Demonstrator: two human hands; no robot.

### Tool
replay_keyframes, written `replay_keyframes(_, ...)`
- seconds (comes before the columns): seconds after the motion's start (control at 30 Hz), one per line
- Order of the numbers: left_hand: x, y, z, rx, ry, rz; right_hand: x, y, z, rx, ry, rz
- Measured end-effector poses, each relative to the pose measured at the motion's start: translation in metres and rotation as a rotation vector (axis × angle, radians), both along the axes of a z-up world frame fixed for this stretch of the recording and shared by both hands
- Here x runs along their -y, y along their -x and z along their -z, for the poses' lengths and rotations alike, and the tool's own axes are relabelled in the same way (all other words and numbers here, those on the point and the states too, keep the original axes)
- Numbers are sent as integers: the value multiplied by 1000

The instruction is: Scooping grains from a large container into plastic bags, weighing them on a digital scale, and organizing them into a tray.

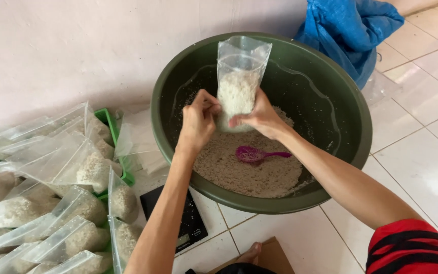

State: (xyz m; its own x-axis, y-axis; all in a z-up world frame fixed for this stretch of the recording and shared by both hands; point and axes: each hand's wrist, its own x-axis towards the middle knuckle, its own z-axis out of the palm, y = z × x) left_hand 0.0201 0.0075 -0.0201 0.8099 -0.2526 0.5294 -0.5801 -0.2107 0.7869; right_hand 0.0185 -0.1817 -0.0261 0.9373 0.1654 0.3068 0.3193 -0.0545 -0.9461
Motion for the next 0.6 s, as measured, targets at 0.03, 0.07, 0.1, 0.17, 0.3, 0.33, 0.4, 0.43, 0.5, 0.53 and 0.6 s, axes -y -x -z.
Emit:
replay_keyframes(0.03,1,2,0,1,-1,-5,-1,3,0,1,-1,-5)
replay_keyframes(0.07,2,3,-1,1,-29,9,-3,6,1,16,52,-51)
replay_keyframes(0.1,2,6,0,-3,-57,21,-5,9,2,29,105,-99)
replay_keyframes(0.17,3,4,2,2,-63,-5,-3,2,10,55,98,-84)
replay_keyframes(0.3,3,-8,15,8,-97,-142,-2,-5,12,50,-6,58)
replay_keyframes(0.33,3,-5,11,9,-98,-137,0,-3,8,50,-6,63)
replay_keyframes(0.4,-1,-1,2,-37,-84,-190,2,-1,1,103,-16,71)
replay_keyframes(0.43,1,-2,4,-37,-86,-192,2,-2,3,103,-18,68)
replay_keyframes(0.5,4,-5,6,-12,-13,-101,0,-3,7,76,-6,16)
replay_keyframes(0.53,3,-1,3,-12,-16,-103,-3,0,7,75,-9,14)
replay_keyframes(0.6,4,6,-2,-73,-24,-15,-6,5,6,46,62,-92)
